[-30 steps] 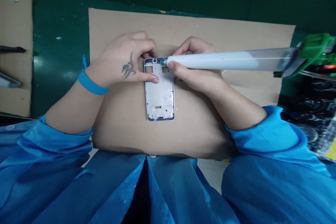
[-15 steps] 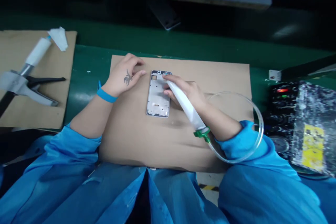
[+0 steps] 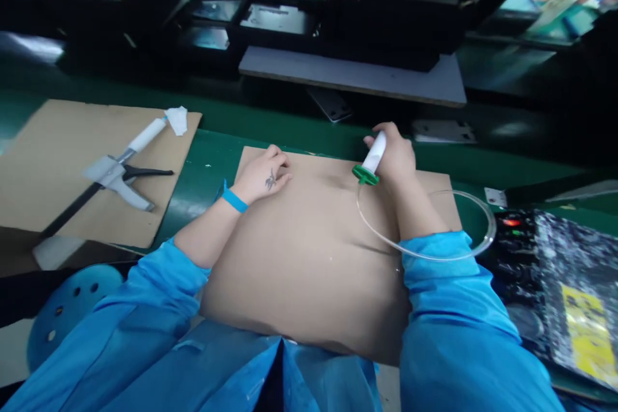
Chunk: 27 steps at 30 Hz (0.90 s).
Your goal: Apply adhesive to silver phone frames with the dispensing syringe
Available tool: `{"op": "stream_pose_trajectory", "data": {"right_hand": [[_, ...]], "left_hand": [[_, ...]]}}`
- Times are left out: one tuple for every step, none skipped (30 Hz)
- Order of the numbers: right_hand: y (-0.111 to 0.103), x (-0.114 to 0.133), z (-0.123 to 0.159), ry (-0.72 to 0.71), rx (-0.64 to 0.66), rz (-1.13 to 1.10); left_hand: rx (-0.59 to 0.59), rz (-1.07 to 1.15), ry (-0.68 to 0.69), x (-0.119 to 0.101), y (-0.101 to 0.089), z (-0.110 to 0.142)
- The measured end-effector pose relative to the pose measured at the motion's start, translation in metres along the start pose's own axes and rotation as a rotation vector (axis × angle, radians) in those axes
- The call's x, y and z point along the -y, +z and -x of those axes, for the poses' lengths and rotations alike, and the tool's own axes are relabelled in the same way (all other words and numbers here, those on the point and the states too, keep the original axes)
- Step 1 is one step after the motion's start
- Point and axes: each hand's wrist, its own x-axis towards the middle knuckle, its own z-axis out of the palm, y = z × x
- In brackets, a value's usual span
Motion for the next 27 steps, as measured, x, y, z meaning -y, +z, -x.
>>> {"op": "stream_pose_trajectory", "data": {"right_hand": [[0.008, 0.010, -0.005, 0.007, -0.002, 0.002], [0.015, 0.017, -0.011, 0.011, -0.015, -0.002], [0.022, 0.022, -0.017, 0.007, -0.033, -0.013], [0.028, 0.023, -0.024, 0.002, -0.044, -0.023], [0.033, 0.021, -0.032, 0.021, -0.060, -0.022], [0.039, 0.016, -0.041, 0.075, -0.074, -0.004], [0.045, 0.009, -0.049, 0.154, -0.090, 0.033], [0.050, 0.001, -0.058, 0.242, -0.100, 0.083], [0.056, -0.006, -0.065, 0.322, -0.101, 0.141], [0.062, -0.013, -0.072, 0.379, -0.091, 0.196], [0.067, -0.019, -0.077, 0.403, -0.073, 0.239], [0.070, -0.022, -0.080, 0.403, -0.057, 0.268], [0.073, -0.024, -0.082, 0.394, -0.046, 0.284], [0.075, -0.024, -0.083, 0.389, -0.039, 0.291], [0.075, -0.022, -0.083, 0.392, -0.042, 0.294], [0.074, -0.020, -0.082, 0.399, -0.049, 0.296], [0.072, -0.018, -0.081, 0.410, -0.059, 0.299], [0.069, -0.016, -0.079, 0.422, -0.064, 0.303], [0.066, -0.015, -0.076, 0.431, -0.068, 0.306], [0.063, -0.015, -0.072, 0.441, -0.071, 0.305], [0.060, -0.017, -0.067, 0.453, -0.070, 0.296], [0.057, -0.021, -0.061, 0.472, -0.073, 0.277], [0.055, -0.028, -0.054, 0.497, -0.079, 0.253], [0.055, -0.036, -0.046, 0.516, -0.092, 0.220], [0.056, -0.045, -0.039, 0.542, -0.134, 0.190], [0.060, -0.054, -0.034, 0.527, -0.166, 0.156], [0.067, -0.061, -0.031, 0.449, -0.231, 0.127]], "left_hand": [[0.011, -0.010, 0.008, -0.001, -0.001, 0.001], [0.025, -0.019, 0.016, -0.003, -0.002, 0.003], [0.039, -0.027, 0.025, -0.004, -0.002, 0.004], [0.052, -0.034, 0.033, -0.006, -0.002, 0.004], [0.064, -0.039, 0.044, -0.007, -0.001, 0.005], [0.075, -0.042, 0.058, -0.007, 0.000, 0.005], [0.085, -0.042, 0.074, -0.007, 0.002, 0.004], [0.096, -0.042, 0.091, -0.007, 0.003, 0.004], [0.107, -0.041, 0.108, -0.006, 0.005, 0.003], [0.120, -0.041, 0.124, -0.005, 0.008, 0.002], [0.131, -0.039, 0.138, -0.004, 0.010, 0.002], [0.136, -0.032, 0.148, -0.003, 0.012, 0.001], [0.138, -0.022, 0.156, -0.002, 0.014, 0.001], [0.136, -0.011, 0.160, 0.000, 0.017, 0.000], [0.131, 0.004, 0.161, 0.001, 0.019, 0.000], [0.124, 0.021, 0.157, 0.002, 0.020, 0.000], [0.117, 0.035, 0.149, 0.004, 0.022, 0.000], [0.111, 0.045, 0.138, 0.004, 0.024, 0.001], [0.103, 0.051, 0.123, 0.004, 0.025, 0.001], [0.094, 0.055, 0.104, 0.004, 0.026, 0.002], [0.084, 0.054, 0.084, 0.003, 0.026, 0.003], [0.076, 0.048, 0.062, 0.001, 0.027, 0.005], [0.068, 0.046, 0.043, -0.001, 0.027, 0.007], [0.063, 0.050, 0.034, -0.004, 0.027, 0.008], [0.061, 0.058, 0.031, -0.006, 0.028, 0.010], [0.059, 0.078, 0.047, -0.008, 0.029, 0.011], [0.059, 0.099, 0.073, -0.009, 0.031, 0.011]]}}
